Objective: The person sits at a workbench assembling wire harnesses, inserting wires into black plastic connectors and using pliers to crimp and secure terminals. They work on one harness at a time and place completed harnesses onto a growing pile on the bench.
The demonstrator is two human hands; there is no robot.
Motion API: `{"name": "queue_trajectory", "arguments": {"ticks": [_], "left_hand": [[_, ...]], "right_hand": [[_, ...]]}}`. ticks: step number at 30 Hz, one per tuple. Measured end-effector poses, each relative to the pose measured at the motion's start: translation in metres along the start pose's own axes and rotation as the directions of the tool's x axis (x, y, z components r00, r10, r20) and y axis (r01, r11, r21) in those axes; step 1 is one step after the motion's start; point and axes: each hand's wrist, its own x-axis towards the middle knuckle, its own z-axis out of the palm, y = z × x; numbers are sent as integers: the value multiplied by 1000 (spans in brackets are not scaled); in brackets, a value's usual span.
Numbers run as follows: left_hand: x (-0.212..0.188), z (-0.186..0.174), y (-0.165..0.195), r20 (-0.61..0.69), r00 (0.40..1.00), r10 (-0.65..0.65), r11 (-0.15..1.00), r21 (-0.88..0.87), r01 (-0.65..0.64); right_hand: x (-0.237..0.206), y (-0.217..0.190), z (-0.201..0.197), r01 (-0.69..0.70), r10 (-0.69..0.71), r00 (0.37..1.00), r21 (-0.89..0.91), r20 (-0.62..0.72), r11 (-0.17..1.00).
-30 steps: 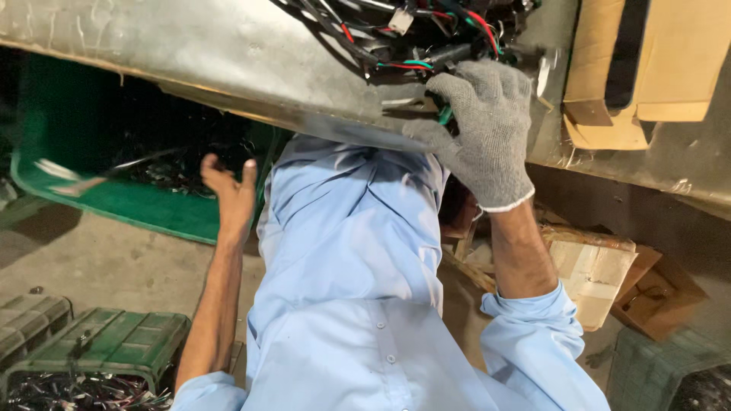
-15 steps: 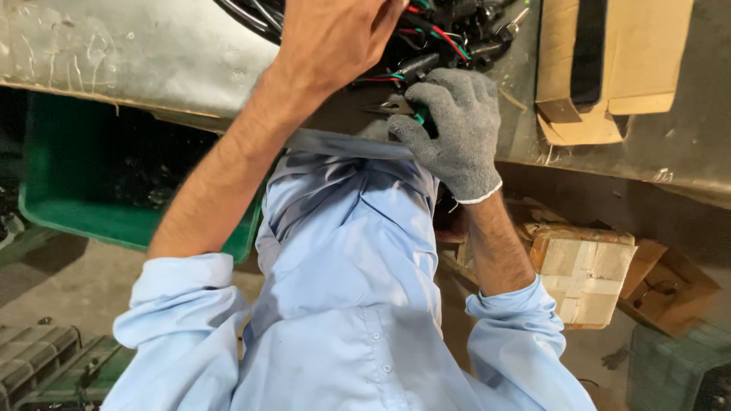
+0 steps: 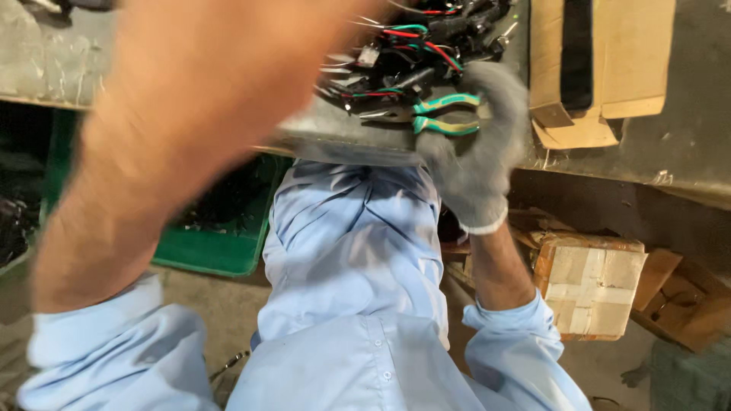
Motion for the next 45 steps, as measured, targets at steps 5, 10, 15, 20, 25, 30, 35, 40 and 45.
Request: {"name": "queue_trajectory", "arguments": {"ticks": [5, 10, 15, 20, 25, 30, 35, 40, 45], "left_hand": [[5, -4, 50, -106, 964, 243, 939, -223, -262], [-42, 16, 52, 188, 974, 127, 900, -434, -33], [-80, 13, 68, 421, 883, -207, 595, -663, 455], [-108, 33, 97, 449, 795, -408, -159, -892, 423], [-119, 41, 105, 504, 615, -607, -278, -859, 429], [-96, 21, 106, 515, 719, -467, -162, -849, 503], [-99, 12, 86, 374, 419, -828, -316, -927, 202], [-133, 42, 128, 575, 616, -539, -608, -771, 188], [-167, 72, 213, 799, 554, -235, -196, -597, 778]], "right_hand": [[-25, -43, -7, 228, -163, 954, -255, 253, 940], [-32, -43, -12, -498, 439, 657, -85, 613, 863], [-35, -31, -29, -385, 343, 714, -67, 611, 921], [-50, -27, -19, -275, 281, 702, -115, 655, 955], [-47, -33, -15, -342, 375, 690, -177, 619, 923], [-44, -48, -12, -402, 337, 684, -52, 647, 914], [-46, -40, 1, -323, 280, 782, -23, 556, 946], [-54, -21, 8, -760, 503, 636, 362, 585, 541], [-59, -11, 12, -722, 450, 648, 309, 614, 619]]}}
